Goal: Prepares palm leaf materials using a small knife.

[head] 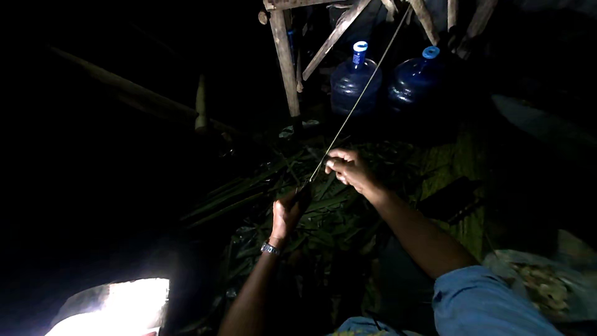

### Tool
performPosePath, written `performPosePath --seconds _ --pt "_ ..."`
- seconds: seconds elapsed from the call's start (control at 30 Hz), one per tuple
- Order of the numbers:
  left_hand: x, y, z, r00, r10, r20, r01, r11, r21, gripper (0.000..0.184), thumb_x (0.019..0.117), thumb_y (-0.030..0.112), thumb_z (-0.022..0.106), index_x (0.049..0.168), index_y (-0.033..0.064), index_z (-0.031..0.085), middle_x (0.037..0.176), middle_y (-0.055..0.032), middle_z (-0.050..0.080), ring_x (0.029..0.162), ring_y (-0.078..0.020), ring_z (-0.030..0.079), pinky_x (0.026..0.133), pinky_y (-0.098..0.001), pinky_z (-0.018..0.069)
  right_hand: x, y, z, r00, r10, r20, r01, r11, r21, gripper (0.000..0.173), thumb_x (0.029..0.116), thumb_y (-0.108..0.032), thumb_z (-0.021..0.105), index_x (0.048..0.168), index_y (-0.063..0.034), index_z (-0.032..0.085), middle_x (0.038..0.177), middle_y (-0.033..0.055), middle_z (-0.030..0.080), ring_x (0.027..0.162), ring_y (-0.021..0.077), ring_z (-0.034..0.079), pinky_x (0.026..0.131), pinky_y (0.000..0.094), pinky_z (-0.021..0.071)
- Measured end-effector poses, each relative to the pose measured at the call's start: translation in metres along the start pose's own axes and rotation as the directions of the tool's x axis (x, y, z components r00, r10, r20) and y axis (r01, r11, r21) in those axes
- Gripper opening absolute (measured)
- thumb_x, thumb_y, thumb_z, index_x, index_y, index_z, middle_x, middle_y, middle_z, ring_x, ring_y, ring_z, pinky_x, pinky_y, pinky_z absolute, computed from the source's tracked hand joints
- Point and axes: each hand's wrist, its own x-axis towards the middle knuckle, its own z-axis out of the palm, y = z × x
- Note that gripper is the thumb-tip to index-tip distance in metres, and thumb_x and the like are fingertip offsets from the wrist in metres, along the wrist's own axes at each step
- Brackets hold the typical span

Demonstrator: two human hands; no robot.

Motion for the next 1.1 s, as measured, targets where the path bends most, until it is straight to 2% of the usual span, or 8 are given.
performPosePath --seconds 0.13,0.3,0.43,0.53,0.67,0.77,0.93,1.1 --pt "0.001 -0.007 -0.006 0.997 -0.037 0.064 0.037 0.999 -0.011 0.022 0.0999 0.015 0.062 0.117 0.0085 0.075 0.104 -0.0019 0.077 0.093 -0.0069 0.072 0.088 -0.0301 0.0599 0.003 -0.018 -0.043 0.971 0.016 -0.238 0.002 0.997 0.077 0.023 0.1046 -0.005 0.052 0.125 -0.0053 0.062 0.084 0.0027 0.066 0.046 0.0023 0.039 0.042 0.0174 0.0326" --pt "0.002 -0.002 -0.007 0.984 -0.143 0.110 0.166 0.956 -0.243 0.018 0.1010 0.008 0.055 0.103 0.0022 0.072 0.074 0.0019 0.064 0.059 -0.0047 0.056 0.056 -0.0234 0.0503 0.014 -0.017 -0.078 0.889 0.019 -0.457 0.110 0.961 0.255 0.030 0.1038 -0.002 0.050 0.132 -0.0056 0.057 0.081 0.0015 0.065 0.043 0.0013 0.042 0.037 0.0147 0.0347" --pt "0.003 0.013 -0.007 0.943 -0.279 0.180 0.328 0.864 -0.382 0.018 0.1035 0.011 0.055 0.093 0.0027 0.067 0.068 0.0020 0.059 0.055 -0.0057 0.053 0.052 -0.0229 0.0482 -0.004 -0.012 -0.052 0.999 0.001 -0.043 0.000 0.999 0.035 0.034 0.1034 -0.007 0.051 0.137 -0.0073 0.058 0.081 0.0030 0.065 0.046 0.0037 0.040 0.042 0.0193 0.0344" --pt "0.004 0.017 -0.007 0.912 -0.335 0.239 0.409 0.789 -0.457 0.021 0.1051 0.013 0.052 0.095 -0.0004 0.064 0.071 -0.0044 0.066 0.056 -0.0096 0.060 0.051 -0.0248 0.0517 -0.003 0.003 -0.017 0.933 0.103 0.345 -0.055 0.988 -0.146 0.036 0.1027 -0.008 0.053 0.138 -0.0045 0.057 0.080 0.0044 0.066 0.049 0.0049 0.042 0.045 0.0219 0.0359" --pt "0.002 0.017 -0.010 0.903 -0.275 0.330 0.421 0.724 -0.547 0.023 0.1047 0.010 0.048 0.103 -0.0033 0.067 0.078 -0.0081 0.071 0.062 -0.0108 0.066 0.056 -0.0248 0.0557 -0.004 0.011 0.014 0.905 0.115 0.411 -0.067 0.989 -0.128 0.021 0.1033 -0.006 0.053 0.122 -0.0018 0.062 0.075 0.0013 0.063 0.048 0.0016 0.040 0.045 0.0180 0.0331" --pt "0.002 0.020 -0.013 0.891 -0.277 0.360 0.443 0.707 -0.551 0.025 0.1053 0.010 0.046 0.104 -0.0031 0.067 0.078 -0.0079 0.072 0.061 -0.0102 0.066 0.057 -0.0238 0.0557 -0.003 0.009 0.012 0.943 0.037 0.331 -0.025 0.999 -0.041 0.015 0.1033 -0.006 0.054 0.113 -0.0008 0.064 0.077 0.0018 0.064 0.048 0.0013 0.039 0.045 0.0175 0.0329" --pt "0.001 0.019 -0.014 0.871 -0.302 0.387 0.474 0.722 -0.504 0.022 0.1033 0.007 0.048 0.104 -0.0037 0.067 0.078 -0.0076 0.071 0.065 -0.0122 0.067 0.061 -0.0268 0.0579 -0.002 -0.007 -0.017 0.997 -0.053 0.056 0.051 0.998 0.037 0.019 0.1036 -0.004 0.051 0.117 -0.0010 0.063 0.079 0.0031 0.066 0.046 0.0028 0.040 0.041 0.0178 0.0330" --pt "0.000 0.021 -0.015 0.883 -0.327 0.337 0.453 0.784 -0.425 0.018 0.1025 0.007 0.054 0.104 -0.0024 0.069 0.082 -0.0058 0.071 0.068 -0.0109 0.066 0.066 -0.0281 0.0580 0.005 -0.019 -0.055 0.957 -0.021 -0.290 0.071 0.984 0.162 0.020 0.1023 -0.002 0.054 0.119 -0.0054 0.063 0.081 0.0016 0.068 0.045 0.0012 0.043 0.040 0.0156 0.0351"
